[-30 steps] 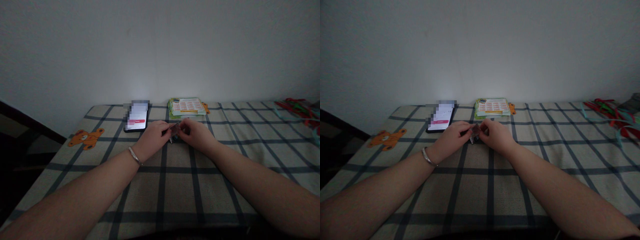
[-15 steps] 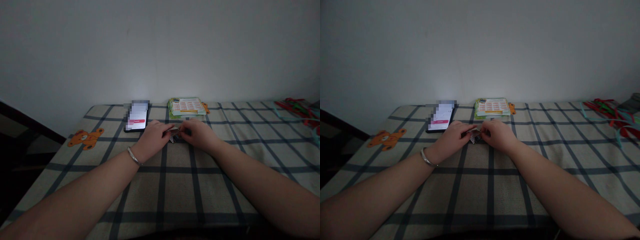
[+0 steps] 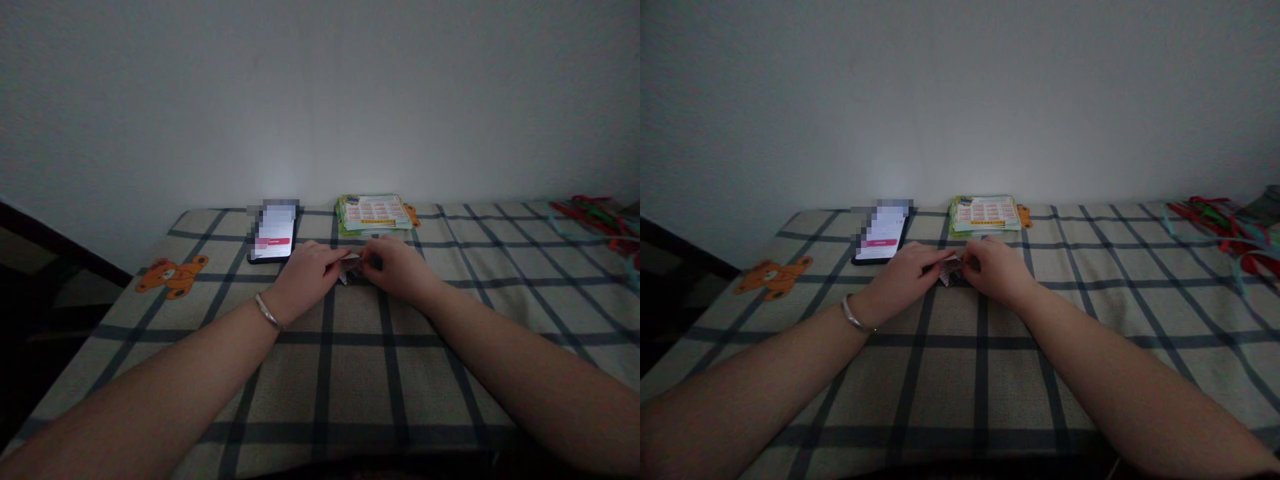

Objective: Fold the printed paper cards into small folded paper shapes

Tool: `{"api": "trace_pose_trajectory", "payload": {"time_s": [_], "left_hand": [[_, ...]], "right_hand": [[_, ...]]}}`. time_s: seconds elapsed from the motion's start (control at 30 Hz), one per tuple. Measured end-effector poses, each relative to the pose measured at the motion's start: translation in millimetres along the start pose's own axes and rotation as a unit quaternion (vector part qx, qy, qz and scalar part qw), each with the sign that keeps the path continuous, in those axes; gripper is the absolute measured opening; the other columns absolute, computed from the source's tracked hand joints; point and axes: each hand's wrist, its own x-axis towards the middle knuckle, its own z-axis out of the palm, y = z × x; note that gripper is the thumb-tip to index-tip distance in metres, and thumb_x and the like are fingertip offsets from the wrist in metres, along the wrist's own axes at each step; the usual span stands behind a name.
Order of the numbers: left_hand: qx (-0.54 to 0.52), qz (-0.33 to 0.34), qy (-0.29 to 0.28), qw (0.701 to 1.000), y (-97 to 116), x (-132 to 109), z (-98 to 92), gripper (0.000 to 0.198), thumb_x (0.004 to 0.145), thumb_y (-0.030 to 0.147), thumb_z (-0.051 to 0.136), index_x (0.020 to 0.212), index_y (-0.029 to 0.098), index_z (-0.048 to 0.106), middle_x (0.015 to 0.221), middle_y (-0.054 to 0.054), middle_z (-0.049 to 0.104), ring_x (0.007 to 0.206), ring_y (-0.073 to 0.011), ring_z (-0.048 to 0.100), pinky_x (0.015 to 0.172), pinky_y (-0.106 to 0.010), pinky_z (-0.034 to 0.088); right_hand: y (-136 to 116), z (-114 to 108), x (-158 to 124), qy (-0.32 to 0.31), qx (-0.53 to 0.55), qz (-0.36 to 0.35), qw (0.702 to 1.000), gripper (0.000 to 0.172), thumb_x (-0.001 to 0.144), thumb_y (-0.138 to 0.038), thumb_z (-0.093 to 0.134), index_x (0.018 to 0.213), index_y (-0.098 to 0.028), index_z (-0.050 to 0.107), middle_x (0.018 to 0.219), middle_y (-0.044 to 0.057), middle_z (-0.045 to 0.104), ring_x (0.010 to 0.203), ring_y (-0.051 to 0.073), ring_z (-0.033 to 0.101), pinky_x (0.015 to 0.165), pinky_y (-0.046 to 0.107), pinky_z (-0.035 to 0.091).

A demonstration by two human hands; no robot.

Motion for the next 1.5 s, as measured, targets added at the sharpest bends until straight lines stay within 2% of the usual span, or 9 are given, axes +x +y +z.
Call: {"api": "trace_pose_trajectory", "payload": {"time_s": [0.23,0.6,0.9,1.1,1.23,1.33,1.5], "left_hand": [[0.062,0.037,-0.02,0.997,0,-3,-3.8,0.032,0.095,0.017,0.046,0.123,0.022,0.061,0.088,-0.004,0.064,0.085,-0.0188,0.055,0.075,-0.032,0.044],[0.09,0.063,-0.042,0.993,-1,-4,-8.5,0.03,0.096,0.022,0.046,0.121,0.022,0.063,0.09,-0.005,0.062,0.087,-0.0186,0.054,0.078,-0.032,0.046],[0.174,0.12,-0.058,0.976,-1,-5,-12.5,0.024,0.096,0.026,0.047,0.113,0.021,0.064,0.089,-0.005,0.059,0.086,-0.0192,0.053,0.073,-0.031,0.045],[0.202,0.14,-0.041,0.968,-1,-6,-10.0,0.022,0.097,0.023,0.045,0.11,0.016,0.062,0.097,-0.006,0.059,0.092,-0.0199,0.055,0.079,-0.033,0.048],[0.193,0.159,-0.044,0.967,0,-5,-11.7,0.024,0.096,0.025,0.047,0.114,0.015,0.061,0.112,-0.009,0.06,0.102,-0.0223,0.056,0.087,-0.037,0.05],[0.169,0.178,-0.048,0.968,0,-5,-13.6,0.025,0.096,0.025,0.049,0.114,0.013,0.062,0.112,-0.009,0.063,0.104,-0.0226,0.058,0.091,-0.039,0.051],[0.118,0.158,-0.026,0.98,1,-6,-15.4,0.026,0.096,0.027,0.048,0.112,0.017,0.066,0.11,-0.007,0.068,0.102,-0.0199,0.062,0.09,-0.036,0.052]], "right_hand": [[17,-1,3,-0.031,0.043,-0.078,0.995,0.004,0.079,-0.017,0.059,0.078,-0.02,0.062,0.08,0.002,0.064,0.079,0.017,0.055,0.072,0.028,0.04],[18,-6,4,-0.05,0.006,-0.155,0.987,0.008,0.084,-0.017,0.058,0.084,-0.019,0.066,0.086,0.005,0.067,0.086,0.02,0.058,0.08,0.032,0.043],[19,-12,3,-0.068,0.01,-0.156,0.985,0.011,0.085,-0.02,0.062,0.093,-0.018,0.07,0.092,0.007,0.069,0.088,0.02,0.061,0.08,0.032,0.046],[17,-15,3,-0.084,-0.02,-0.142,0.986,0.015,0.086,-0.021,0.062,0.097,-0.019,0.071,0.09,0.007,0.07,0.087,0.021,0.062,0.079,0.033,0.046],[17,-18,3,-0.09,-0.011,-0.15,0.985,0.014,0.086,-0.023,0.062,0.096,-0.02,0.072,0.087,0.006,0.07,0.084,0.02,0.062,0.078,0.033,0.046],[18,-18,3,-0.086,-0.006,-0.158,0.984,0.012,0.087,-0.023,0.062,0.093,-0.02,0.072,0.088,0.006,0.071,0.085,0.02,0.063,0.079,0.032,0.046],[18,-16,3,-0.08,-0.005,-0.172,0.982,0.012,0.086,-0.021,0.062,0.091,-0.02,0.073,0.094,0.006,0.072,0.088,0.02,0.064,0.08,0.032,0.047]]}}
